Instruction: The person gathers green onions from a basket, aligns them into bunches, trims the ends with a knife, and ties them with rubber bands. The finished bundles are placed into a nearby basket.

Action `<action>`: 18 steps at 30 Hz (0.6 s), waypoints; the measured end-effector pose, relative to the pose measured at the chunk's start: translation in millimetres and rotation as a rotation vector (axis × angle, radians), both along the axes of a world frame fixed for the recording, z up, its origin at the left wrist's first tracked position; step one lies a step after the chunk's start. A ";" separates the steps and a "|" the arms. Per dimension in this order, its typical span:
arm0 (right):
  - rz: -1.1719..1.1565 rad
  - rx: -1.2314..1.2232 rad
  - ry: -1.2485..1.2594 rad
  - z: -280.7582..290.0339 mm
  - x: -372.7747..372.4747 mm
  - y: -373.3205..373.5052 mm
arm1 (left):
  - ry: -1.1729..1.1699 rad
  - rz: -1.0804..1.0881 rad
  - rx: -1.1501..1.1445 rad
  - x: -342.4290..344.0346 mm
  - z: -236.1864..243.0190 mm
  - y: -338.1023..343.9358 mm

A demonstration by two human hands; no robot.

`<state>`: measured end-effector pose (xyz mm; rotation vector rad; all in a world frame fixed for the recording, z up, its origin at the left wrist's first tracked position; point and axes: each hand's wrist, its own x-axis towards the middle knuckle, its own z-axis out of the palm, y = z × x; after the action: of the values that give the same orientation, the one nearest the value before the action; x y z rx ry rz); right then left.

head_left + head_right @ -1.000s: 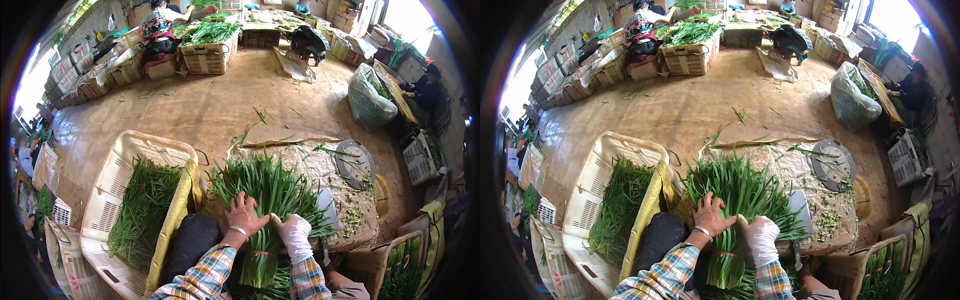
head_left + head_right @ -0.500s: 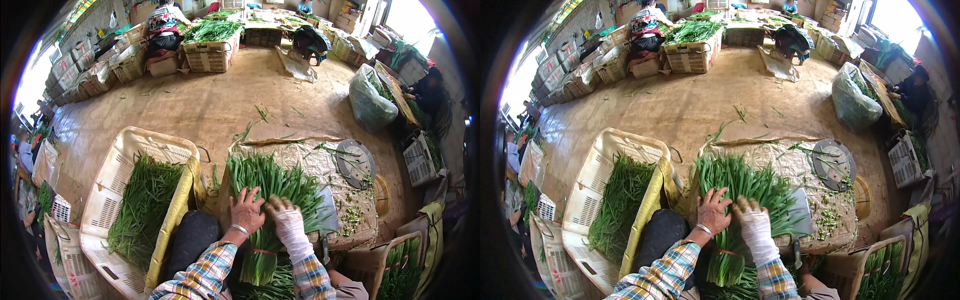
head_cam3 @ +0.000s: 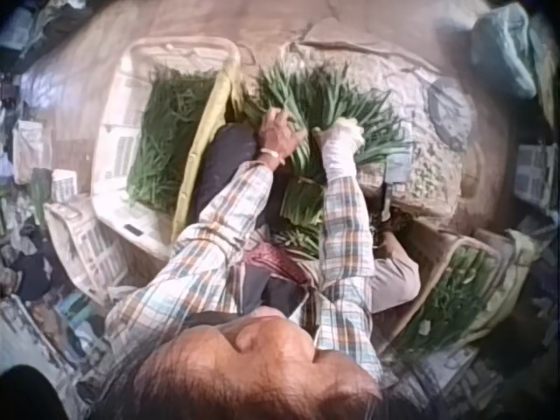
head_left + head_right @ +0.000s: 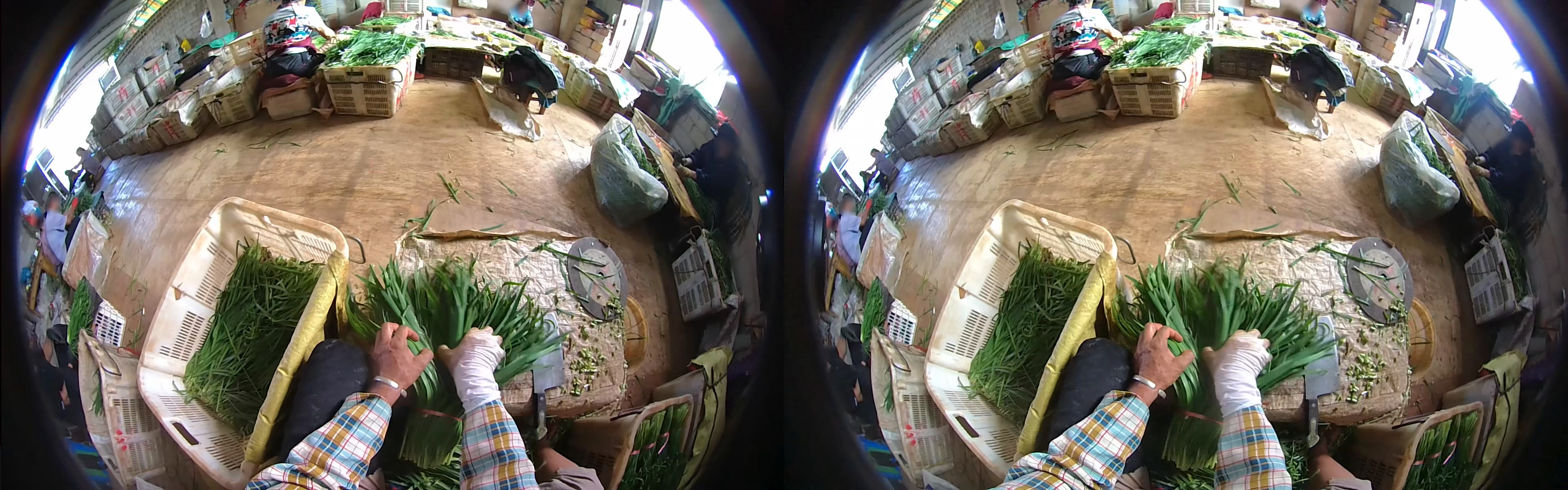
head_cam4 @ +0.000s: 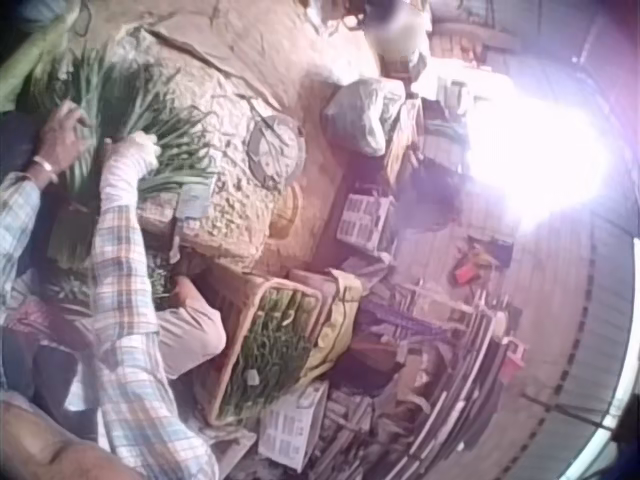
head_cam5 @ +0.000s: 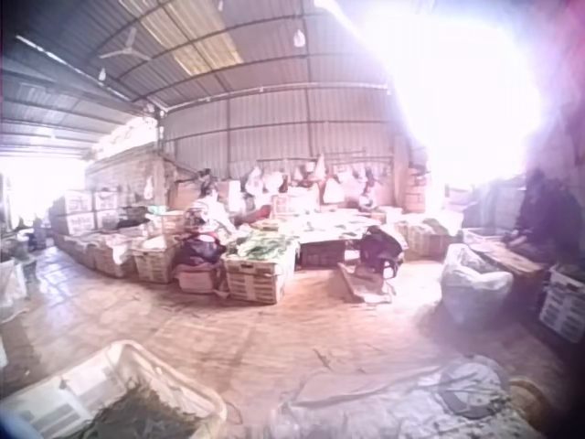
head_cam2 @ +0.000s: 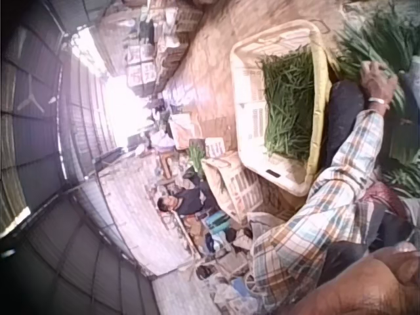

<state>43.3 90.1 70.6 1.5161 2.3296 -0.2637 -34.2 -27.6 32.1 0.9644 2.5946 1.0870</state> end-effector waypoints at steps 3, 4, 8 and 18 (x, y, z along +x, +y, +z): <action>-0.010 0.079 0.311 -15.2 24.6 5.7 | -0.012 0.027 -0.007 -2.3 -6.6 -3.6; -0.033 0.137 0.387 -25.4 30.9 6.2 | -0.021 0.033 -0.011 -2.0 -7.2 -4.2; -0.157 0.062 0.626 -37.9 41.9 13.1 | -0.001 0.021 -0.017 -2.8 -7.9 -3.1; 0.439 0.483 0.900 59.8 97.3 -1.3 | 0.114 0.061 -0.039 4.7 -15.1 9.0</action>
<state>140.6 88.8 130.4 1.1193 3.5793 -0.3274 -29.6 -18.5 17.0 0.9720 2.7424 1.0196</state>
